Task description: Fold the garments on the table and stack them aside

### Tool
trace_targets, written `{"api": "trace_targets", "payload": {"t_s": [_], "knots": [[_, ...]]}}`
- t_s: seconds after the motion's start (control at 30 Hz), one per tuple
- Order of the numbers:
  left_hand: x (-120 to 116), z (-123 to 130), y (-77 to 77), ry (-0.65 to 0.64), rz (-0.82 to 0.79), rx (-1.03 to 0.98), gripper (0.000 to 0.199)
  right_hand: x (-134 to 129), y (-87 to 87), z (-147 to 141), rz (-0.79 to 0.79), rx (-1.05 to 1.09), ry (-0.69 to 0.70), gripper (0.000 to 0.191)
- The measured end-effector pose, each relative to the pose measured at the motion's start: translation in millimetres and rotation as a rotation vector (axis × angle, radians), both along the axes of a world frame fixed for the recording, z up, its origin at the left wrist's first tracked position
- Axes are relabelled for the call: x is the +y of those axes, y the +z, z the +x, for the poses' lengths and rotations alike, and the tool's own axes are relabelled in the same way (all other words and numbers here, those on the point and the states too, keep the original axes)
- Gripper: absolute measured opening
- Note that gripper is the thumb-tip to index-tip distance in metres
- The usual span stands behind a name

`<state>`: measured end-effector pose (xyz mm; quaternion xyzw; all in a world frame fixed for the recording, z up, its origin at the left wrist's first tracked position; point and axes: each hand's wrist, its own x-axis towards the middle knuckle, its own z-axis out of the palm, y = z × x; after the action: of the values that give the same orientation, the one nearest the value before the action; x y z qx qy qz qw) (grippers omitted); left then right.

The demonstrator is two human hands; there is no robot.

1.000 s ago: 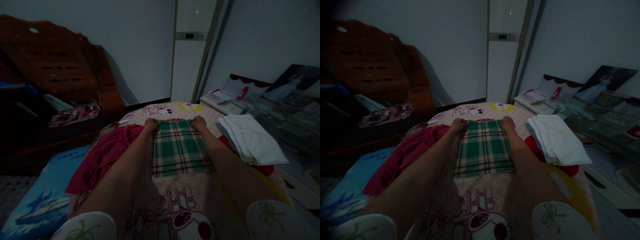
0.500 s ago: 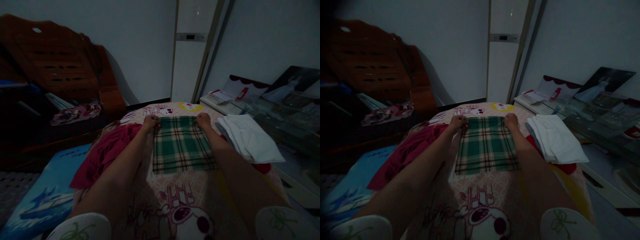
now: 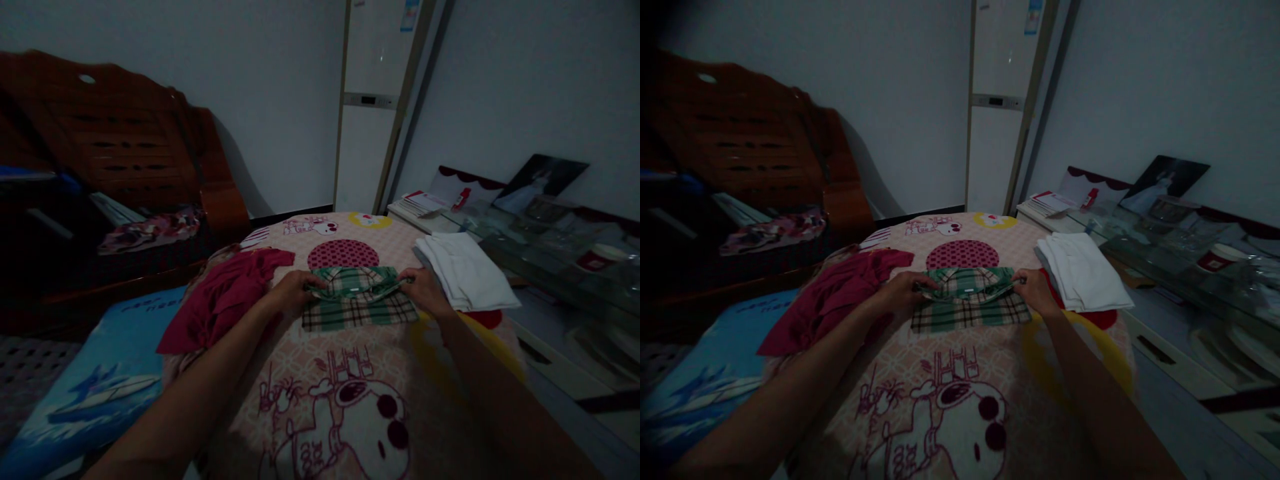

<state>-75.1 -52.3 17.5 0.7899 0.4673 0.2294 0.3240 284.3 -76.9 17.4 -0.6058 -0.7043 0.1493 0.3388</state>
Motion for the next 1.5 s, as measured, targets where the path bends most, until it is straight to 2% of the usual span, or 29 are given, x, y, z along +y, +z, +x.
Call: {"api": "trace_targets", "payload": {"t_s": [0.07,0.13,0.3,0.37,0.47,0.53,0.63,0.7,0.77,0.87,0.97,1.13,1.23,1.3,1.4,1.5], "knots": [[-5,0,-11.6,-0.032,0.045,0.030,0.029,-12,-4.5,0,-0.036,-0.040,0.067,0.019],[-4,0,-15.9,-0.028,0.040,-0.013,0.025,-16,-6.3,0,-0.042,-0.042,0.084,0.021],[1,-4,-9.0,0.008,0.032,-0.195,0.024,-18,-7.5,2,0.000,0.032,0.037,0.027],[0,-7,-8.9,-0.044,0.018,-0.176,0.024,-20,-11.6,4,-0.015,0.043,0.033,0.029],[-4,-12,-9.9,-0.181,-0.019,-0.064,0.021,-22,-20.0,9,-0.047,0.038,0.128,0.030],[-5,-14,-6.5,-0.210,0.002,-0.028,0.019,-22,-22.4,13,-0.008,0.032,0.180,0.027],[-6,-11,5.9,-0.132,0.136,-0.046,0.029,-21,-17.4,13,0.147,0.058,0.100,0.024],[-7,0,13.9,-0.135,0.215,-0.018,0.027,-20,-11.5,7,0.205,0.073,0.049,0.025],[-9,16,16.7,-0.178,0.266,0.038,0.021,-19,-8.5,-2,0.192,0.070,0.048,0.027],[-13,43,8.4,-0.220,0.349,0.092,0.027,-18,-14.5,-18,0.153,0.055,0.099,0.029],[-14,64,-8.6,-0.252,0.398,0.093,0.034,-16,-26.9,-30,0.176,0.037,0.181,0.030],[-18,79,-36.5,-0.343,0.423,0.140,0.037,-15,-34.5,-45,0.191,-0.108,0.294,0.017],[-24,82,-43.8,-0.357,0.444,0.155,0.037,-17,-32.6,-54,0.124,-0.237,0.370,0.014],[-26,82,-39.8,-0.357,0.435,0.134,0.037,-17,-29.2,-58,0.096,-0.275,0.357,0.016],[-21,81,-23.3,-0.350,0.400,0.093,0.032,-12,-19.7,-62,0.092,-0.269,0.271,0.019],[-11,85,-11.1,-0.245,0.418,0.094,0.028,0,-10.1,-65,0.137,-0.245,0.185,0.018]]}}
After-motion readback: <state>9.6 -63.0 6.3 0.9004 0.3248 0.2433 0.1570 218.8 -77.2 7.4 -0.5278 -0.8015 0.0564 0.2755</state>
